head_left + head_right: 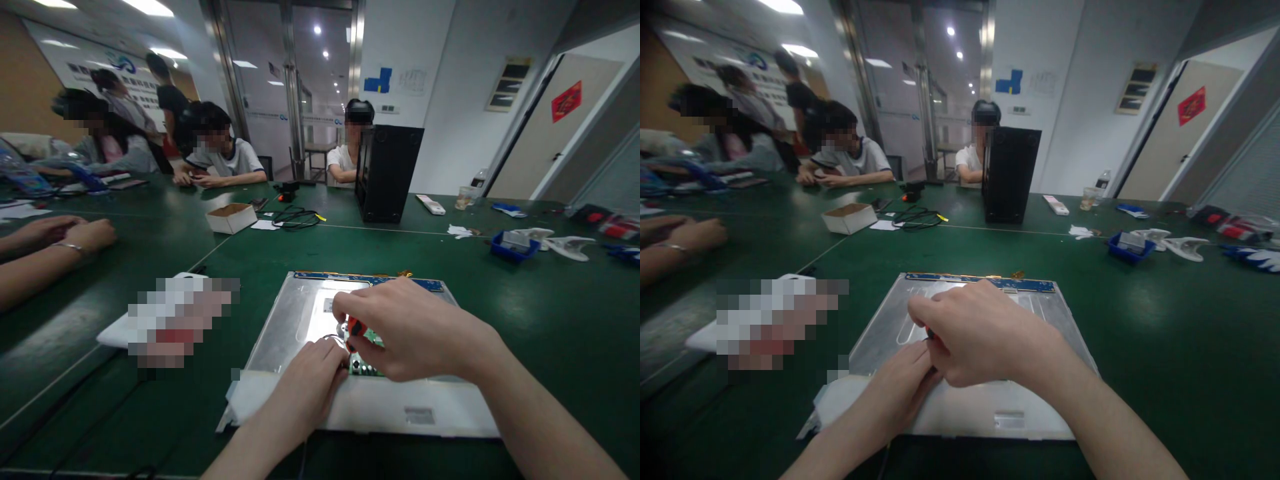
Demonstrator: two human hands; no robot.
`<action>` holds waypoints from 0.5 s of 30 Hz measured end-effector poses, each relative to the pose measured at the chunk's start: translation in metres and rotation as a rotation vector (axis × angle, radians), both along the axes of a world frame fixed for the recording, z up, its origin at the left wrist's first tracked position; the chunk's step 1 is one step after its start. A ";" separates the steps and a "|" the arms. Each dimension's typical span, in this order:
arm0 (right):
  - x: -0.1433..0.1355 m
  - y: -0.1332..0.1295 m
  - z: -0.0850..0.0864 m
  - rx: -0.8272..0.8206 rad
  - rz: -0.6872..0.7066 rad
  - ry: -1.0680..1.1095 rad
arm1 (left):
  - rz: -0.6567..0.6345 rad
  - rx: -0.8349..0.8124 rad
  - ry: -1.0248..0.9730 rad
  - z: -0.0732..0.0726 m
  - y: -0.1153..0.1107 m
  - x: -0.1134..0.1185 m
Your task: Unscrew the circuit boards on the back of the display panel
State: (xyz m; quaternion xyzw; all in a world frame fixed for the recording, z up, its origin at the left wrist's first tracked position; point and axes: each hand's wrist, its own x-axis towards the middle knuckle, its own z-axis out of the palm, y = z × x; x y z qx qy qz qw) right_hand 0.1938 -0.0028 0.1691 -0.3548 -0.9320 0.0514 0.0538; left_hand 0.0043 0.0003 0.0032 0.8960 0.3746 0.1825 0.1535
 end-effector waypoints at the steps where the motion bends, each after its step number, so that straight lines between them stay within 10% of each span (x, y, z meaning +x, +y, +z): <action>1: 0.000 0.000 0.000 0.000 0.001 0.001 | 0.005 -0.002 0.009 0.000 0.000 0.000; 15: 0.000 -0.001 0.002 0.001 -0.023 -0.021 | 0.016 0.034 0.009 -0.001 -0.001 0.000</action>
